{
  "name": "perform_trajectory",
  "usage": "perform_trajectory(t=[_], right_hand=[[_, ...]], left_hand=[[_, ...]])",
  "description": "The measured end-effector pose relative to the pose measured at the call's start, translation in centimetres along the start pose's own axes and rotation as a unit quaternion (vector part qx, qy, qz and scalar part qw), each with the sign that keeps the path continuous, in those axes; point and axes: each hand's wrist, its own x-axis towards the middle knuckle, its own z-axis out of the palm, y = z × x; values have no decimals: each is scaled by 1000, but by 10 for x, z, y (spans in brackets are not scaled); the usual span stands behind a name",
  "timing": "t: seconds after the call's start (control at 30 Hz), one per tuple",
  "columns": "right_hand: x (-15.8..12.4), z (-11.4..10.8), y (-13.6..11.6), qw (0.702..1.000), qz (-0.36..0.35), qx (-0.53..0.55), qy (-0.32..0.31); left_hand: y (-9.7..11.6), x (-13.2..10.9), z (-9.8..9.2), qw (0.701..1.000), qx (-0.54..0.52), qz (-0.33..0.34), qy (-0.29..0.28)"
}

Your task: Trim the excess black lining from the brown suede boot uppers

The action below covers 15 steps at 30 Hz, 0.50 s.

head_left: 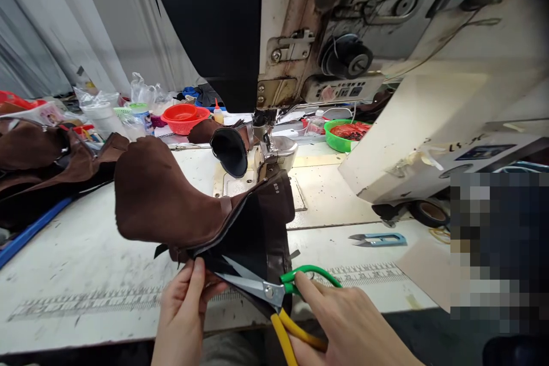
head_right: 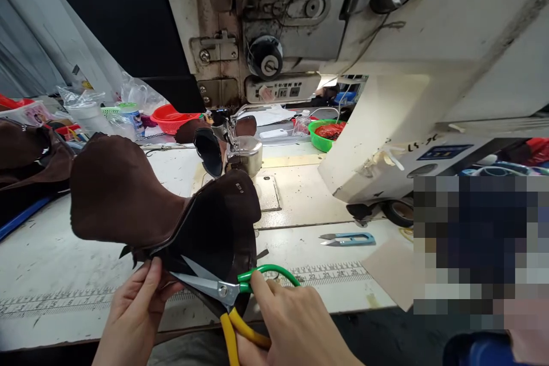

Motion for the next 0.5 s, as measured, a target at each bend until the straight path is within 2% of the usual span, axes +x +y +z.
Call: perform_trajectory(t=[0.07,0.13,0.3,0.5], right_hand=[[0,1,1,1000,4,-7,6],[0,2,1,1000,5,-9,12],[3,8,-2,999,-2,-7,41],[4,17,-5,998,-12,-8,59]], left_hand=[[-5,3,-4,999,-12,-38,-21],[-10,6,-8,998,-14,-47,-36],[-14,8,-12,997,18,-37,-70],[-3,8,-10,996,-3,-5,-85]])
